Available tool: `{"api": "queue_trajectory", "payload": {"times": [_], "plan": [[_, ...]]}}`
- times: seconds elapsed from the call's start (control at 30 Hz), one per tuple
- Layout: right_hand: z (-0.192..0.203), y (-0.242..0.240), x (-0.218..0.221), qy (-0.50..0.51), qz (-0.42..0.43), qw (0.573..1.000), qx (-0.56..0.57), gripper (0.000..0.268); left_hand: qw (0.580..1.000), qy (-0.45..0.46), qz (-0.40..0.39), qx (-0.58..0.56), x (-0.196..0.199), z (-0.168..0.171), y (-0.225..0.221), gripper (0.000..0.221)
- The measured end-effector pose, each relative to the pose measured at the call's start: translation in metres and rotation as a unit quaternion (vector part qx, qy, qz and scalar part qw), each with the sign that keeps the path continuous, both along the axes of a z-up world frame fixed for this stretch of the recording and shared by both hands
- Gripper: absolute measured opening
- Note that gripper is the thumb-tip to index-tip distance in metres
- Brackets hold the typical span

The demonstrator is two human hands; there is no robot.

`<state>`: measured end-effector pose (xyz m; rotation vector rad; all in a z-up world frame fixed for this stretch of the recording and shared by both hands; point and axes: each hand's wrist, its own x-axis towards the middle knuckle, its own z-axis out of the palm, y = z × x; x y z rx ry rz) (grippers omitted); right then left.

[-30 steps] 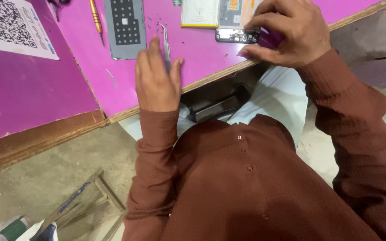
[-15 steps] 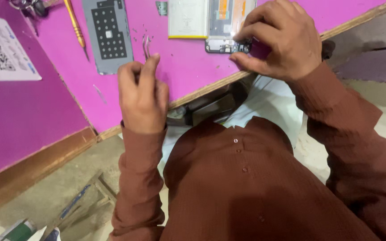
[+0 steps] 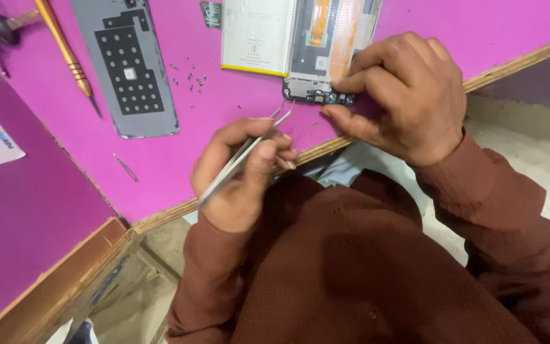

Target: The person disassembles a smartphone by removing the battery and using tweezers to detach small internal components and connectors from the motherboard. They carefully handle the delicate parts, placing them on the workbench, and then reposition the phone to continue the repair process.

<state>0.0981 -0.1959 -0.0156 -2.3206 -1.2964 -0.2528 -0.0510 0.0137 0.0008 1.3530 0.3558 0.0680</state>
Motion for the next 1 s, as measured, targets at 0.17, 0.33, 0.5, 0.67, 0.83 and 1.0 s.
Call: {"api": "queue_trajectory", "payload": {"times": [0.17, 0.33, 0.5, 0.67, 0.83, 1.0], "plan": [[-0.001, 0.003, -0.002, 0.005, -0.007, 1.000, -0.015, 0.035, 0.973, -0.034, -0.047, 0.224, 0.024, 0.015, -0.007, 0.019], [0.002, 0.009, 0.003, -0.021, 0.000, 1.000, -0.015, 0.035, 0.952, -0.061, -0.074, 0.292, 0.042, 0.020, 0.001, 0.016], [0.000, 0.009, 0.005, -0.044, 0.009, 0.999, -0.018, 0.031, 0.911, -0.134, -0.087, 0.381, 0.047, 0.017, 0.005, 0.023], [-0.005, 0.006, 0.006, -0.062, 0.023, 0.998, -0.009, 0.023, 0.887, -0.166, -0.109, 0.416, 0.050, 0.018, 0.004, 0.026], [-0.007, 0.004, 0.004, -0.073, 0.020, 0.997, 0.000, 0.020, 0.848, -0.187, -0.121, 0.481, 0.051, 0.014, -0.001, 0.029], [-0.013, 0.003, 0.006, -0.067, 0.034, 0.997, 0.024, 0.022, 0.782, -0.225, -0.154, 0.560, 0.050, 0.012, -0.001, 0.028]]}}
